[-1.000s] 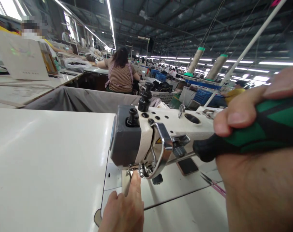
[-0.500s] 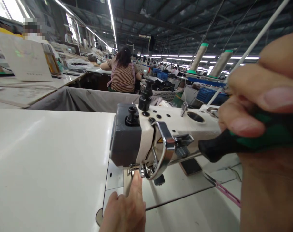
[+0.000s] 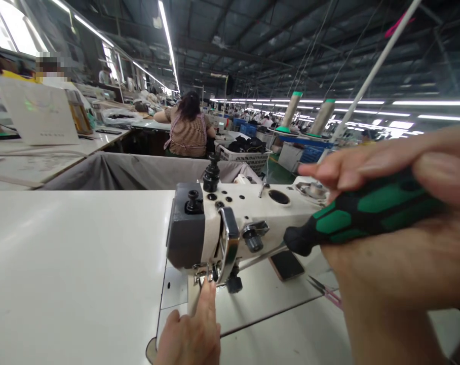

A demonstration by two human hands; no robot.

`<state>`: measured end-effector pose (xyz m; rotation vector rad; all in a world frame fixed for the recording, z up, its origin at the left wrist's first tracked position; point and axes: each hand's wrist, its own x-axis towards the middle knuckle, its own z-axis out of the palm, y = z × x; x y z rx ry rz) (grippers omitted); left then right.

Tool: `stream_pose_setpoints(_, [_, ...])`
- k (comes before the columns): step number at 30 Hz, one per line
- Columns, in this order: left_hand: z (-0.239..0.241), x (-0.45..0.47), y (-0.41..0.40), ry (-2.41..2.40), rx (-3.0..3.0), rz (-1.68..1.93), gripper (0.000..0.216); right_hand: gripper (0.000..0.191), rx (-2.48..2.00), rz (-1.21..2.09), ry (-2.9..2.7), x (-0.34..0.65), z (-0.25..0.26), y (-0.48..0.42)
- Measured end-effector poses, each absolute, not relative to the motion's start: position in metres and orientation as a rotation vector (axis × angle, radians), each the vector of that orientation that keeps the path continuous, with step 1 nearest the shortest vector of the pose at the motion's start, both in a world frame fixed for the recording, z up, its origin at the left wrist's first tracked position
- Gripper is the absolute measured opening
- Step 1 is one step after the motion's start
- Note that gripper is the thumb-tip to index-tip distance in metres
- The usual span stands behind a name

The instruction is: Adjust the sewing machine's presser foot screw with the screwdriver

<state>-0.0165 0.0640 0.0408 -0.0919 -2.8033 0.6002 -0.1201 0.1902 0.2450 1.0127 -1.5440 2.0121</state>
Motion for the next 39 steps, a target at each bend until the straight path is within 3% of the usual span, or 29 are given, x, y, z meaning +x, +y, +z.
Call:
stream_pose_setpoints(4, [0.035, -0.019, 0.063, -2.8, -0.088, 0.578, 0.042, 0.011, 1.616, 2.138, -1.474, -0.124, 0.261, 0.191])
stream_pose_setpoints(7, [0.033, -0.019, 0.064, -2.814, -0.068, 0.543, 0.044, 0.029, 1.788, 2.043, -1.547, -0.125, 0.263, 0.193])
stream_pose_setpoints(10, [0.037, -0.018, 0.065, -2.852, -0.076, 0.529, 0.046, 0.014, 1.397, 1.857, -1.5, -0.115, 0.256, 0.178])
stream_pose_setpoints(13, [0.042, -0.017, 0.066, -2.887, -0.065, 0.522, 0.051, 0.022, 0.816, 1.681, -1.442, -0.103, 0.248, 0.159])
stream_pose_setpoints(16, [0.044, -0.016, 0.066, -2.907, -0.048, 0.491, 0.049, 0.017, 0.523, 1.627, -1.437, -0.103, 0.244, 0.157])
stream_pose_setpoints(19, [0.039, -0.017, 0.064, -2.884, -0.054, 0.509, 0.045, 0.011, 0.718, 1.786, -1.416, -0.11, 0.245, 0.169])
stream_pose_setpoints(23, [0.033, -0.02, 0.062, -2.845, -0.052, 0.517, 0.045, 0.024, 1.1, 2.087, -1.342, -0.119, 0.249, 0.183])
stream_pose_setpoints(29, [0.037, -0.019, 0.061, -2.81, -0.123, 0.499, 0.042, 0.024, 1.482, 2.445, -1.314, -0.127, 0.25, 0.187])
stream_pose_setpoints(39, [0.042, -0.016, 0.062, -2.899, -0.134, 0.507, 0.044, 0.027, 1.577, 2.453, -1.359, -0.128, 0.255, 0.187])
